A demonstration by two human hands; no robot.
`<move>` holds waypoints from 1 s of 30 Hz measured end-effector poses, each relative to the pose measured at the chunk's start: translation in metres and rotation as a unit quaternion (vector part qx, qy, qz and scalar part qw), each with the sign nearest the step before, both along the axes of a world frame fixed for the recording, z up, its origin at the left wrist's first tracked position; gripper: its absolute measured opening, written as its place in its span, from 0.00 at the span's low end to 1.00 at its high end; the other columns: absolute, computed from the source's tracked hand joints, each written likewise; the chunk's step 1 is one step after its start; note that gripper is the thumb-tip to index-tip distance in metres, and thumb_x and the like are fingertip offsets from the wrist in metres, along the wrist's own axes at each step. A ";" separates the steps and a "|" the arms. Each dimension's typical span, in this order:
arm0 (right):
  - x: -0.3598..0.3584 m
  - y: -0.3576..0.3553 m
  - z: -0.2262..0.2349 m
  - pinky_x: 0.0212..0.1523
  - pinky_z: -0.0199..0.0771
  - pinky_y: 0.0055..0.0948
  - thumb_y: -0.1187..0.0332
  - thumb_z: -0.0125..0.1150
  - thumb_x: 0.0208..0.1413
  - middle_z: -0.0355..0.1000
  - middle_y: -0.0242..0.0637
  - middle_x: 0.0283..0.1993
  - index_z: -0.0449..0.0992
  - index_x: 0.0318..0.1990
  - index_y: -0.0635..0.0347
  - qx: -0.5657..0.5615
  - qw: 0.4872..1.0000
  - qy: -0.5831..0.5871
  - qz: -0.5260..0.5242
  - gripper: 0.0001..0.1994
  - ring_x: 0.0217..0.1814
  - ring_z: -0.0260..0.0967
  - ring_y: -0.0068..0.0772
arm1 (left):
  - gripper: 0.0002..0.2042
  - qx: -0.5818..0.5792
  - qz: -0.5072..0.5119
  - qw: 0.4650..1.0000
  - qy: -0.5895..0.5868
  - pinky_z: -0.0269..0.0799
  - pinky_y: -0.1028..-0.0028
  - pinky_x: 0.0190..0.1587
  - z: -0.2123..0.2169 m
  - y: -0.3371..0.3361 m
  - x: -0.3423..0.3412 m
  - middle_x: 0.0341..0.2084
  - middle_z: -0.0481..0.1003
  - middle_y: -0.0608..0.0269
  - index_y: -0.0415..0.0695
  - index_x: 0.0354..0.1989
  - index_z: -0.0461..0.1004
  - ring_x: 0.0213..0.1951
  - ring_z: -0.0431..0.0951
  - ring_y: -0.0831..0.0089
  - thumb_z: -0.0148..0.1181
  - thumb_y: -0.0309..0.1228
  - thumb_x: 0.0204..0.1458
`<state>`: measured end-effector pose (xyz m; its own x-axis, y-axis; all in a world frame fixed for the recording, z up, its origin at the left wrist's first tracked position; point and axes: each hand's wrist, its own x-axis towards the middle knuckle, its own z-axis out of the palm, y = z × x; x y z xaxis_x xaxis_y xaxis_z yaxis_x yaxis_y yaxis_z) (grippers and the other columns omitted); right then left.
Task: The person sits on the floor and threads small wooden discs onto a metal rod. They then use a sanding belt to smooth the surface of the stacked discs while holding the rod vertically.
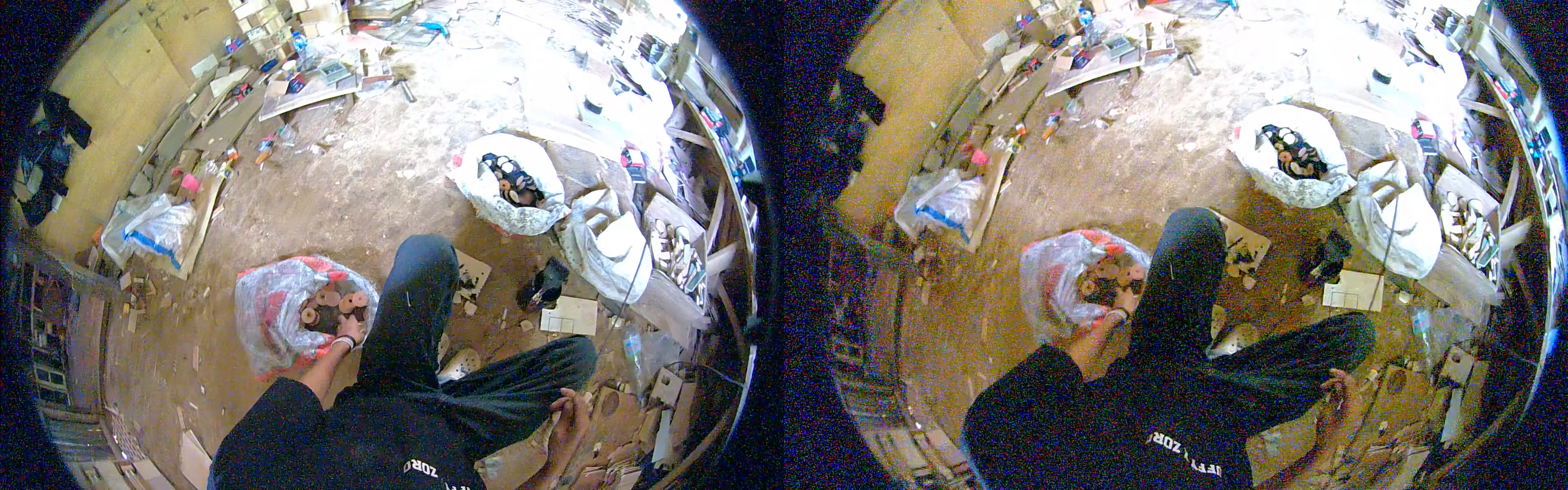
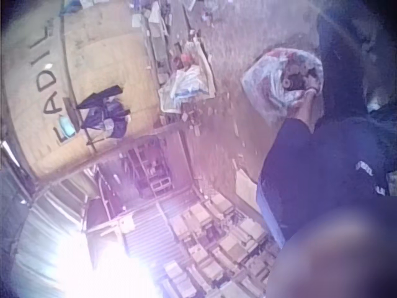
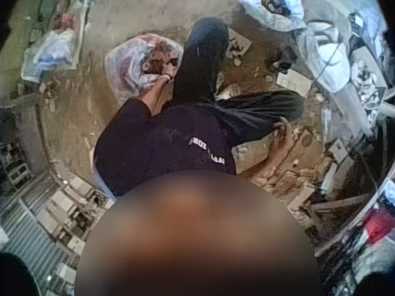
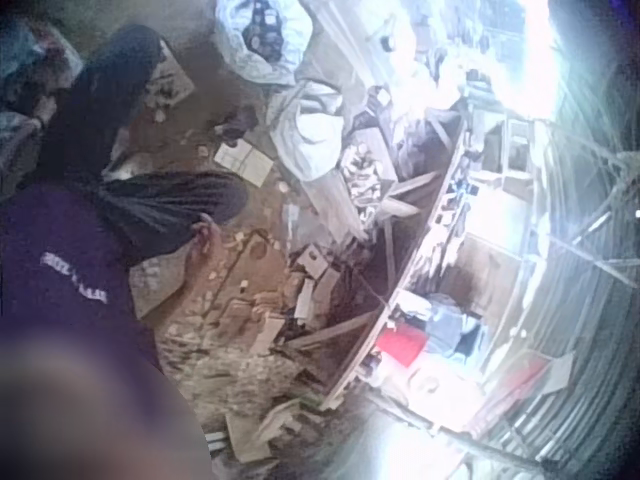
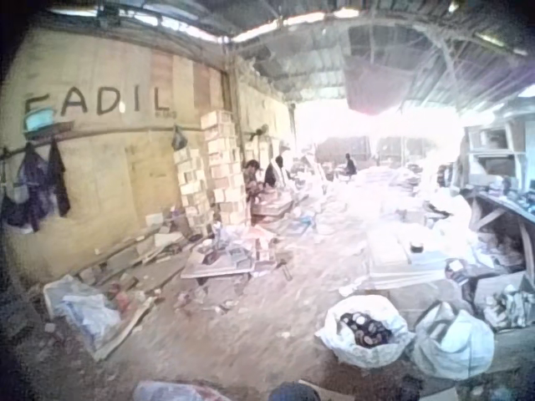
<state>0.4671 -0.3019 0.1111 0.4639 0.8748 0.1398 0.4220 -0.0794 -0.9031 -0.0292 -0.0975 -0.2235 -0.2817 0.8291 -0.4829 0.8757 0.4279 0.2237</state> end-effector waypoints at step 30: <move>-0.026 0.007 -0.011 0.23 0.64 0.36 0.85 0.52 0.46 0.66 0.41 0.19 0.68 0.68 0.40 -0.137 0.972 -0.188 0.042 0.39 0.19 0.64 0.38 | 0.20 -0.036 0.165 0.190 -0.967 0.79 0.60 0.49 0.446 0.164 0.284 0.43 0.77 0.51 0.40 0.49 0.72 0.46 0.79 0.57 0.53 0.45 0.62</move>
